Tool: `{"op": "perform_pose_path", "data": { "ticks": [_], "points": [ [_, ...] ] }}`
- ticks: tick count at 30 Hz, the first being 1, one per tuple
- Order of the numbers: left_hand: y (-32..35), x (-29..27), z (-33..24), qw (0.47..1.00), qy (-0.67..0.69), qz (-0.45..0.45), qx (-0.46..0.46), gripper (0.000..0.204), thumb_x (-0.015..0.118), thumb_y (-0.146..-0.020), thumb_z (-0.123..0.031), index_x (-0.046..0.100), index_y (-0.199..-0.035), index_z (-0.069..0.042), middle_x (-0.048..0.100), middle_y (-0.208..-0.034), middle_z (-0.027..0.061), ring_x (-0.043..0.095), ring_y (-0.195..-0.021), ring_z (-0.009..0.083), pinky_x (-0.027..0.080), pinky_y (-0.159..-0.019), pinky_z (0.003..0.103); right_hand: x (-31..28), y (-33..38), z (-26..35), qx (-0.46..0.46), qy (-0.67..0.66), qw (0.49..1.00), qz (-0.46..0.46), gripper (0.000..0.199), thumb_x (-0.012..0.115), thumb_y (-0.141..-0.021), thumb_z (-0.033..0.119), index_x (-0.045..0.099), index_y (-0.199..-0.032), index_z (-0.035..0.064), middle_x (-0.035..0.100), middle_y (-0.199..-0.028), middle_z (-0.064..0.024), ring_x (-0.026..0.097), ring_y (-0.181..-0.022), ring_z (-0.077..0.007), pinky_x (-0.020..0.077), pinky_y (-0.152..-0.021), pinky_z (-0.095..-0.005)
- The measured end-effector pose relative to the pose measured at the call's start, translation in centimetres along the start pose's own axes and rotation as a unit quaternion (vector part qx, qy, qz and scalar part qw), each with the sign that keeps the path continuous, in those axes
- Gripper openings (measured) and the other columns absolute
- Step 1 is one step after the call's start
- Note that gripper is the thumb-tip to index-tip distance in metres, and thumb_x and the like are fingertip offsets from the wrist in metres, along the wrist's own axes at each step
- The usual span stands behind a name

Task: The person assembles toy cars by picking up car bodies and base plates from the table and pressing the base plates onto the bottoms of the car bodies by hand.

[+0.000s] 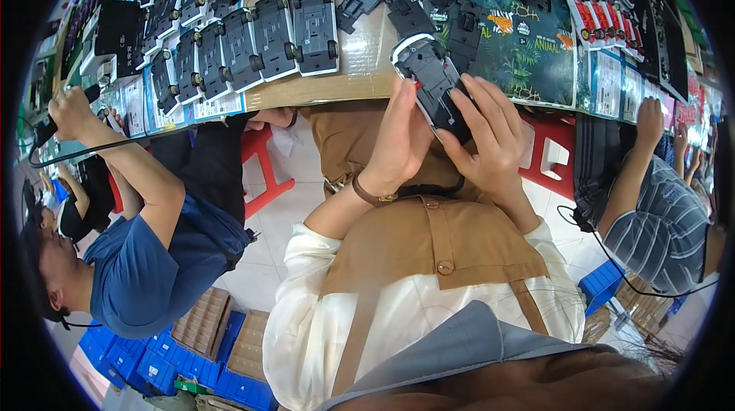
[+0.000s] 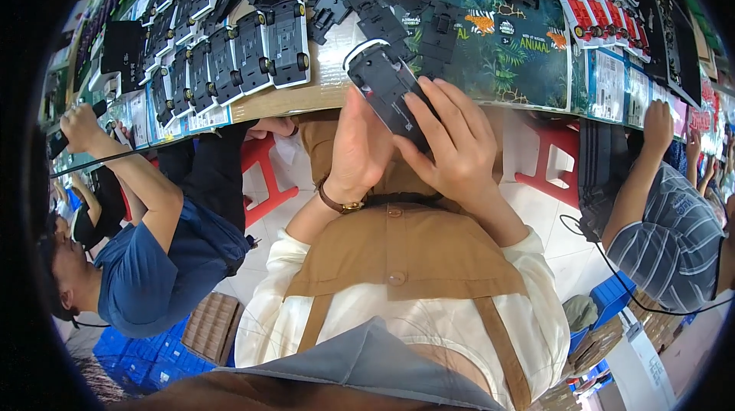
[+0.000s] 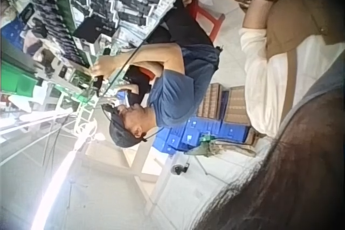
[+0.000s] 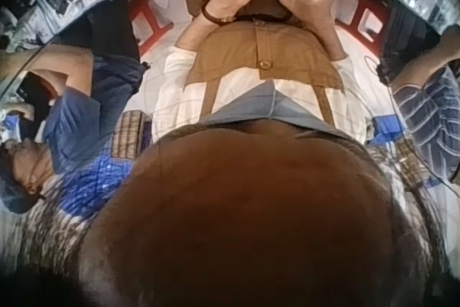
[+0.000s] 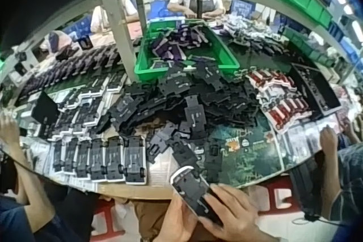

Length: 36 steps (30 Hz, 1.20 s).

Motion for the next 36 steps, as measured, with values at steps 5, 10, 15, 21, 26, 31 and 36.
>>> {"op": "perform_pose_path", "data": {
  "ticks": [5,10,15,21,26,31,36],
  "points": [
    [0.0,0.5,-0.3,0.999,-0.040,-0.006,0.007,0.038,0.043,-0.095,-0.022,0.034,-0.129,-0.009,0.050,-0.120,0.0081,0.049,-0.112,0.0188,0.040,-0.096,0.035,0.1,-0.3,0.3,0.030,-0.018,0.999,-0.004,0.042,0.075,-0.066,0.015,0.061,-0.103,0.0016,0.057,-0.112,-0.0161,0.058,-0.097,-0.0335,0.0504,-0.078,-0.0386],
    [-0.1,0.8,-0.4,1.000,-0.023,-0.011,-0.007,0.037,0.047,-0.092,-0.007,0.033,-0.126,-0.006,0.051,-0.113,0.0055,0.050,-0.104,0.0126,0.042,-0.090,0.029,1.2,-0.1,0.5,0.065,-0.018,0.997,-0.039,0.035,0.074,-0.068,0.014,0.060,-0.097,0.0025,0.057,-0.109,-0.0139,0.058,-0.094,-0.0326,0.0503,-0.074,-0.0384],
    [-0.2,0.7,-0.1,0.997,-0.048,-0.049,0.034,0.037,0.049,-0.090,-0.004,0.035,-0.124,-0.007,0.052,-0.111,0.0049,0.051,-0.100,0.0110,0.044,-0.086,0.028,1.3,-0.4,1.1,0.099,-0.026,0.994,-0.032,0.030,0.073,-0.068,0.006,0.059,-0.094,0.0016,0.057,-0.107,-0.0149,0.057,-0.093,-0.0340,0.0474,-0.077,-0.0395],
    [-0.5,-0.2,0.2,0.994,-0.094,-0.049,0.036,0.035,0.049,-0.090,-0.004,0.037,-0.122,-0.006,0.054,-0.113,0.0064,0.053,-0.102,0.0147,0.045,-0.086,0.030,2.2,-0.2,0.4,0.066,-0.016,0.997,-0.037,0.025,0.071,-0.070,0.008,0.061,-0.093,0.0028,0.058,-0.105,-0.0116,0.058,-0.092,-0.0305,0.0500,-0.073,-0.0359],
    [-1.0,-0.3,-0.8,0.992,-0.079,-0.076,0.064,0.035,0.051,-0.088,-0.005,0.039,-0.122,-0.006,0.055,-0.112,0.0086,0.056,-0.100,0.0181,0.048,-0.086,0.034,1.9,1.2,-1.1,0.234,-0.299,0.922,-0.072,0.034,0.062,-0.079,0.002,0.053,-0.112,-0.0004,0.053,-0.116,-0.0150,0.055,-0.102,-0.0242,0.0469,-0.083,-0.0306],
    [-1.0,-0.6,-0.8,0.992,-0.084,-0.070,0.064,0.038,0.051,-0.088,-0.006,0.037,-0.123,-0.005,0.054,-0.113,0.0106,0.056,-0.102,0.0220,0.050,-0.086,0.037,2.2,0.3,-0.5,0.368,-0.535,0.760,0.012,0.051,0.062,-0.081,0.005,0.039,-0.127,0.0035,0.047,-0.118,-0.0087,0.050,-0.103,-0.0153,0.0452,-0.081,-0.0254],
    [-0.8,-0.6,-0.2,0.992,-0.090,-0.063,0.069,0.036,0.050,-0.089,-0.007,0.038,-0.123,-0.005,0.054,-0.113,0.0116,0.057,-0.101,0.0221,0.051,-0.084,0.037,2.9,0.3,-0.6,0.378,-0.520,0.766,0.018,0.049,0.063,-0.080,0.006,0.042,-0.125,0.0043,0.051,-0.112,-0.0067,0.050,-0.102,-0.0135,0.0443,-0.080,-0.0245]
  ]
}}
Point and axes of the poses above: each hand's wrist, its own y-axis away from the middle knuckle, its own x-axis out of the palm, z = x × y, the point moved 1 cm from there along -y, towards the middle knuckle
